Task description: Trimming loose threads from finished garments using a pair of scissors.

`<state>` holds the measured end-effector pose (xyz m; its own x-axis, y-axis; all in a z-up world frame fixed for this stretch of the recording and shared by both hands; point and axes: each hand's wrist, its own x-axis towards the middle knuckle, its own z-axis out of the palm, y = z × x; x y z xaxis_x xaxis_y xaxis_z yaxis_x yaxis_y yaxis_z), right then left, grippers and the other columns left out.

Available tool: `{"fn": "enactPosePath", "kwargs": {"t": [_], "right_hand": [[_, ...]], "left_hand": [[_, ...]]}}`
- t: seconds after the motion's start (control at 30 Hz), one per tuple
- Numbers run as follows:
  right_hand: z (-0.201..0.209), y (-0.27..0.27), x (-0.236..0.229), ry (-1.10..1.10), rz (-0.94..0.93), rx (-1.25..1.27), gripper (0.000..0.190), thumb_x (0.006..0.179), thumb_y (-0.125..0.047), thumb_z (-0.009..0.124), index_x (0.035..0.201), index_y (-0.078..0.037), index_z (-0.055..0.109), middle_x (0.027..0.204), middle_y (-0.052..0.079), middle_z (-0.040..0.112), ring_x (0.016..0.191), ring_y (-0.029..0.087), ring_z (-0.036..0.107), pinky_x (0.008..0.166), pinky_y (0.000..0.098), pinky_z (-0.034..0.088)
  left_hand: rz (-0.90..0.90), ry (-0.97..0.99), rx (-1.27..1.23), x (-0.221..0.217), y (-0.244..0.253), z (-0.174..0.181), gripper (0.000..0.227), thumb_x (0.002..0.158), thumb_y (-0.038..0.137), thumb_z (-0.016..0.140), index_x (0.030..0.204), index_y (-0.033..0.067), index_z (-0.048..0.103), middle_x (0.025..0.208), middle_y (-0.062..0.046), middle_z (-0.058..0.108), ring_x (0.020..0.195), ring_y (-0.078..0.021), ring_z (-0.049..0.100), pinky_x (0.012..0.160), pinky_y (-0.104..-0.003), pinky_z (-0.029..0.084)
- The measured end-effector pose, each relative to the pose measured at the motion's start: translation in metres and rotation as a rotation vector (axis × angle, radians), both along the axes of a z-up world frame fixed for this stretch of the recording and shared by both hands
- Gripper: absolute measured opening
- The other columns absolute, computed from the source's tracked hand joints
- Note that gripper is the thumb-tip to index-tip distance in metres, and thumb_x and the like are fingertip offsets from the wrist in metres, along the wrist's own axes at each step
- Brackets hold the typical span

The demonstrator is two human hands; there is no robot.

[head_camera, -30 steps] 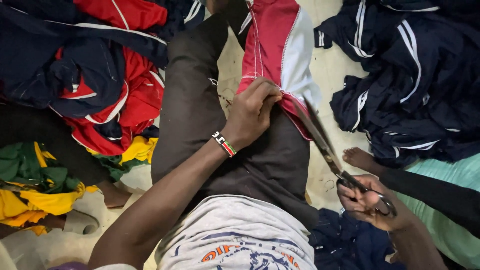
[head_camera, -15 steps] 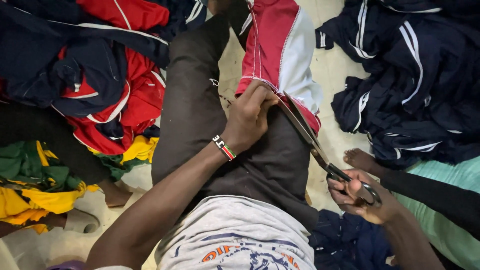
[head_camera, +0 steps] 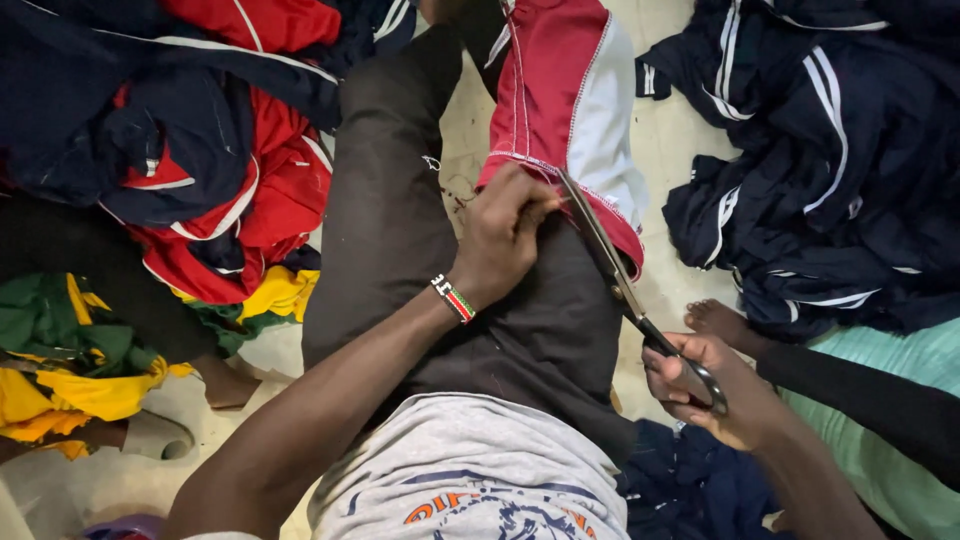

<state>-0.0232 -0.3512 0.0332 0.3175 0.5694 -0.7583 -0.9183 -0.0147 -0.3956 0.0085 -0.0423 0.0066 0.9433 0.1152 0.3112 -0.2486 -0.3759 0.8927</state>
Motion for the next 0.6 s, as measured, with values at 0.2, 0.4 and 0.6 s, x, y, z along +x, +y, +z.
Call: {"fn": "enactPosePath", "kwargs": {"t": [0.2,0.4,0.6], "right_hand": [[-0.005,-0.017,-0.008,0.015,-0.028,0.043,0.038,0.078,-0.024,0.083,0.086,-0.002,0.054,0.066,0.007,0.048,0.048,0.009,0.034,0.035,0.0230,0.026],[0.002,-0.013,-0.010,0.009,-0.055,0.087,0.050,0.083,-0.039,0.085,0.087,0.000,0.054,0.066,0.007,0.048,0.049,0.007,0.035,0.035,0.0201,0.027],[-0.004,-0.012,-0.005,0.093,-0.096,0.212,0.035,0.095,-0.028,0.071,0.093,0.002,0.054,0.069,0.009,0.047,0.051,0.008,0.036,0.037,0.0204,0.031]], "left_hand": [[0.099,0.109,-0.065,0.005,0.000,-0.006,0.040,0.092,-0.005,0.069,0.129,0.0039,0.057,0.098,-0.006,0.065,0.079,-0.0161,0.064,0.074,-0.030,0.054],[0.135,0.086,0.011,0.016,-0.002,0.000,0.013,0.089,-0.003,0.069,0.102,0.0003,0.066,0.088,-0.007,0.060,0.062,-0.0183,0.052,0.061,-0.032,0.045],[0.219,0.091,0.010,0.007,0.005,0.003,0.011,0.087,-0.009,0.065,0.091,0.0004,0.060,0.087,-0.007,0.056,0.067,-0.0219,0.055,0.065,-0.035,0.047]]}}
